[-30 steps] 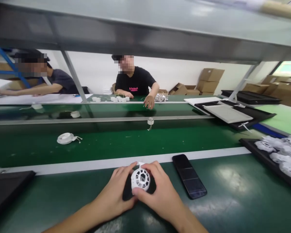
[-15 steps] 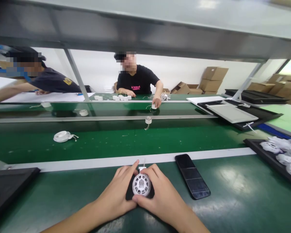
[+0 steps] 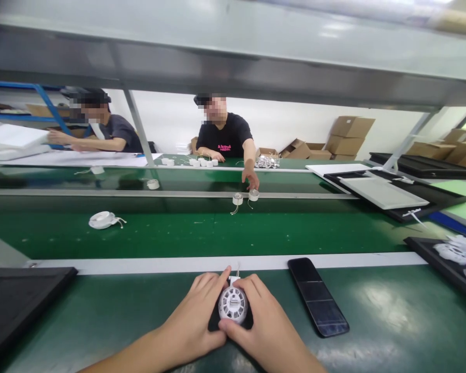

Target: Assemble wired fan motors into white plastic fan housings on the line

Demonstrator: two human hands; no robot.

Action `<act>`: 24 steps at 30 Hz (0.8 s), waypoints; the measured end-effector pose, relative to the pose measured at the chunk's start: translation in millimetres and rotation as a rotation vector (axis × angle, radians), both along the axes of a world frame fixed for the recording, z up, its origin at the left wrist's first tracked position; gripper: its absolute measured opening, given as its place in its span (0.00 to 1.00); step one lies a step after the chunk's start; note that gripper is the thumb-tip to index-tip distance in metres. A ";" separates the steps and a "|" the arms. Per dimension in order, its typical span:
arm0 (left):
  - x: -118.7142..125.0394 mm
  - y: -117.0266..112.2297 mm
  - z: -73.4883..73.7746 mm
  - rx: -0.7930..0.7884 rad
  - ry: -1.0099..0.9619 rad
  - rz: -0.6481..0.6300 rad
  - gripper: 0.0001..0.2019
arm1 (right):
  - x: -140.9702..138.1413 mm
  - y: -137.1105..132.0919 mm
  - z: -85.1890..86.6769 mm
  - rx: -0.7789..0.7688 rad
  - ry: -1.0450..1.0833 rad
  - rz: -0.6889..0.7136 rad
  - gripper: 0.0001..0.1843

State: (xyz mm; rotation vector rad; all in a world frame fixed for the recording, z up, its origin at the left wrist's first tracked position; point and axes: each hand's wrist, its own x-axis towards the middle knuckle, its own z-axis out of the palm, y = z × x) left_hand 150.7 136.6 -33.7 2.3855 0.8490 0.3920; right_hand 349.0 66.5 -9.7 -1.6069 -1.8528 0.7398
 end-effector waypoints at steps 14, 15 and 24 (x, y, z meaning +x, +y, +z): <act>-3.7 3.4 19.7 -0.381 -0.425 0.139 0.17 | 7.9 1.0 -2.8 0.052 -0.038 0.034 0.25; -1.9 4.1 19.6 -0.492 -0.479 0.145 0.17 | 7.7 1.9 -3.7 0.063 -0.026 0.041 0.26; 3.0 15.0 -3.8 -0.919 -0.631 0.018 0.30 | 11.7 10.2 -27.2 0.152 0.018 0.086 0.28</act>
